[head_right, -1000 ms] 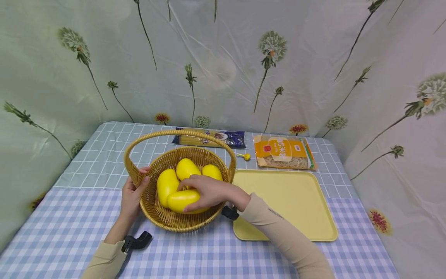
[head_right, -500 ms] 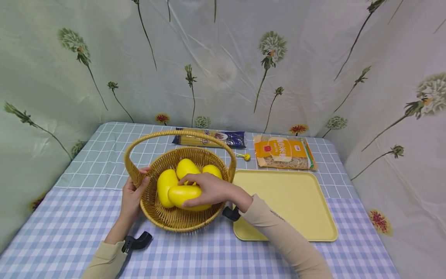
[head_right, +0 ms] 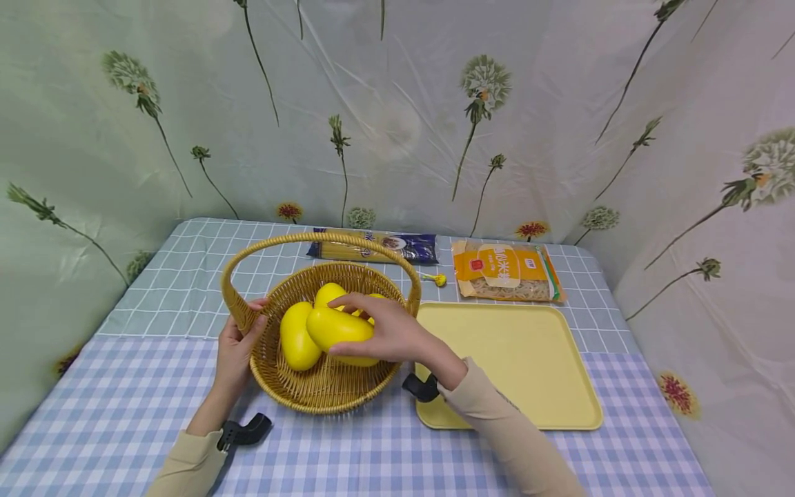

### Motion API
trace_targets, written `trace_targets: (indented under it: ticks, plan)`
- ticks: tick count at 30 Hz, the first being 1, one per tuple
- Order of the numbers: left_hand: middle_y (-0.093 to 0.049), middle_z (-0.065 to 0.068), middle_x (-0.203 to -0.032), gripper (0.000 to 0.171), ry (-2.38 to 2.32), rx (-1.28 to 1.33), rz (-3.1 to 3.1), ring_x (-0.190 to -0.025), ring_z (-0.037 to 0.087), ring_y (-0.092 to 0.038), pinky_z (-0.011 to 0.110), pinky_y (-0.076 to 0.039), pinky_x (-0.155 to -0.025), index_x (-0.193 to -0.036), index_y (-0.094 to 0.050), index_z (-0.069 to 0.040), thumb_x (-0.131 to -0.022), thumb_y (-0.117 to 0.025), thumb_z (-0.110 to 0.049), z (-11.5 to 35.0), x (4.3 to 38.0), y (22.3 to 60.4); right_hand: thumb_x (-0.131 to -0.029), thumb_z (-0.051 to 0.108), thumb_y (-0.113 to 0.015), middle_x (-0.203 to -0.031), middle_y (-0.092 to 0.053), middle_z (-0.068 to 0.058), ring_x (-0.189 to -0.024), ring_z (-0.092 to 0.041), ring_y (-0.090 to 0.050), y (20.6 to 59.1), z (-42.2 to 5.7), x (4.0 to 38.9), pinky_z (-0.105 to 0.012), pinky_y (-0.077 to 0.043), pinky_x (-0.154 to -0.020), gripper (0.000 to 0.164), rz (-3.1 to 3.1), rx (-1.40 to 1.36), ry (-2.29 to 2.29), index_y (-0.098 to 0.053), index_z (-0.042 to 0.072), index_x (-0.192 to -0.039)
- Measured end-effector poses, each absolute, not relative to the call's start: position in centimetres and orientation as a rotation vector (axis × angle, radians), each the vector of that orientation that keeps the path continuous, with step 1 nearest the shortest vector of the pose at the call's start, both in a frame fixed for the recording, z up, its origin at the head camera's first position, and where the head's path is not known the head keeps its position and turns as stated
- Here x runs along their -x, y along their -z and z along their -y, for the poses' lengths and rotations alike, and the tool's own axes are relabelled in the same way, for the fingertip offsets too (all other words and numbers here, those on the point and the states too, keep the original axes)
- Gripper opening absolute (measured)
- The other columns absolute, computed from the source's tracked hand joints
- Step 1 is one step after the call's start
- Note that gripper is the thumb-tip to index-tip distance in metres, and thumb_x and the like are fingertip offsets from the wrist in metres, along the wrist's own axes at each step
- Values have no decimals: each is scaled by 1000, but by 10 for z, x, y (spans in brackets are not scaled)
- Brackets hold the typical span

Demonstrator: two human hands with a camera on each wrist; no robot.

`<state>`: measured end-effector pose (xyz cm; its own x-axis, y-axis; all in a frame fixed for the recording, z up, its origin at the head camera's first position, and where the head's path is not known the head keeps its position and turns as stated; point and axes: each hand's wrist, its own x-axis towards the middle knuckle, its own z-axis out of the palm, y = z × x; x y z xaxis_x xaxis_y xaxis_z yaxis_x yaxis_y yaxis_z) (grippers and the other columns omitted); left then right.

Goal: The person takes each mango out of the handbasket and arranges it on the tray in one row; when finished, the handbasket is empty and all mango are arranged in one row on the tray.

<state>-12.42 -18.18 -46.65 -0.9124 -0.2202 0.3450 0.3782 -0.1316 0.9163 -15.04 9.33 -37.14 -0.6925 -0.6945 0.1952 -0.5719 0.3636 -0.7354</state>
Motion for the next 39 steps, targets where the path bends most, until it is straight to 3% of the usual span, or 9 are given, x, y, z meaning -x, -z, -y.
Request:
trace_targets:
  ticks: [9, 19, 26, 32, 39]
  plan:
    - [-58, 12, -119, 22, 2114, 159, 1745, -119, 22, -48, 25, -38, -98, -111, -46, 13, -93, -55, 3, 181, 124, 466, -80, 28, -78, -130, -53, 6, -103, -18, -56, 370, -105, 137, -34, -50, -83, 61, -2417, 1157, 1476, -50, 21, -133]
    - [-58, 14, -120, 21, 2090, 123, 1780, -118, 21, -49, 25, -38, -98, -110, -46, 13, -93, -55, 4, 180, 124, 465, -76, 10, -80, -125, -57, -2, -94, -17, -58, 373, -126, 113, -34, -53, -74, 64, -2524, 1159, 1633, -50, 14, -132]
    - [-59, 11, -119, 18, 2104, 136, 1750, -118, 21, -49, 25, -38, -98, -108, -49, 9, -92, -56, 5, 181, 124, 465, -71, 7, -84, -118, -60, -7, -96, -20, -58, 380, -141, 105, -34, -51, -68, 67, -2639, 1219, 1702, -52, 7, -130]
    - [-59, 13, -119, 15, 2113, 150, 1737, -118, 21, -49, 25, -38, -99, -107, -51, 7, -92, -56, 5, 181, 125, 467, -77, 19, -81, -123, -58, -10, -95, -20, -60, 385, -159, 99, -29, -50, -66, 63, -2679, 1199, 1821, -51, 0, -129]
    - [-58, 13, -120, 16, 2110, 148, 1747, -118, 21, -49, 25, -38, -99, -108, -50, 7, -92, -55, 5, 181, 124, 466, -74, -3, -78, -122, -57, -3, -95, -15, -59, 388, -182, 93, -24, -51, -70, 65, -2752, 969, 1890, -47, 0, -131]
